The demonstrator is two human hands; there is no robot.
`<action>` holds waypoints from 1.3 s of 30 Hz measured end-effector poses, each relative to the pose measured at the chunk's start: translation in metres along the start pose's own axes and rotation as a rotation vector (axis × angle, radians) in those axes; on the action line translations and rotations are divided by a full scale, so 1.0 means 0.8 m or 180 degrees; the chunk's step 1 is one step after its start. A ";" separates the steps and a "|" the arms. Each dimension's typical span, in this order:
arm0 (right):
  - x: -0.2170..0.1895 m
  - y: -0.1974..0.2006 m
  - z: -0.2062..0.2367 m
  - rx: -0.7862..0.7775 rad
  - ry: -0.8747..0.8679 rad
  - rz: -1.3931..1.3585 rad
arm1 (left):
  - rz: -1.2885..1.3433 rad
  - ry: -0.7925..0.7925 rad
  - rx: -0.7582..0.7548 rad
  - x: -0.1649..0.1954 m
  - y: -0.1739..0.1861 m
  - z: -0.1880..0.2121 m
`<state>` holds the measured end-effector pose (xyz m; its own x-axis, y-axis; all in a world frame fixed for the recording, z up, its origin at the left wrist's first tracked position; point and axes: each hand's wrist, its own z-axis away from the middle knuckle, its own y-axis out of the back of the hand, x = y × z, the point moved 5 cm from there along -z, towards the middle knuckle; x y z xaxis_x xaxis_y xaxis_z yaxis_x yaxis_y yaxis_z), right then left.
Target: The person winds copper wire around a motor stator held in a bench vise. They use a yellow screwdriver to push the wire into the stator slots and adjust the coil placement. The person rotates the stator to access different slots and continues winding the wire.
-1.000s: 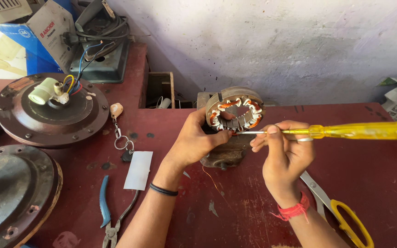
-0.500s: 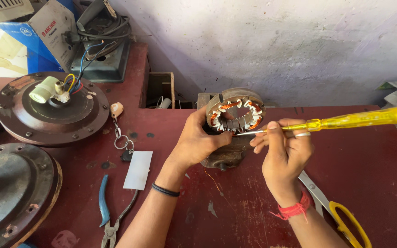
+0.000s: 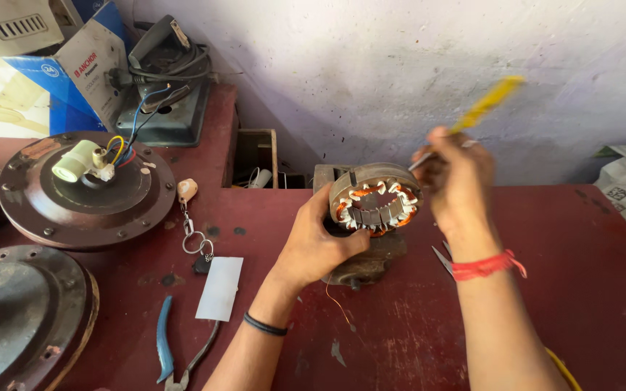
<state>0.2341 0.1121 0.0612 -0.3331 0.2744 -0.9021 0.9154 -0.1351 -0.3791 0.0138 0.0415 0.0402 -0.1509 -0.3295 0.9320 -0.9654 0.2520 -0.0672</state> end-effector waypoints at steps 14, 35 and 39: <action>0.035 -0.047 -0.005 -0.1155 -0.0760 0.0659 | -0.0108 0.0186 -0.0047 0.005 -0.003 0.000; 0.022 -0.053 0.000 -0.1469 -0.0244 0.0738 | -0.0381 0.0059 -0.0098 0.015 -0.004 0.000; 0.021 -0.052 0.000 -0.1540 -0.0177 0.0715 | -0.0365 0.0192 -0.0110 0.013 -0.004 0.000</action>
<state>0.1900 0.1225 0.0616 -0.1164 0.2366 -0.9646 0.9607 0.2733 -0.0489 0.0155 0.0371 0.0500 -0.0258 -0.3029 0.9527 -0.9675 0.2472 0.0524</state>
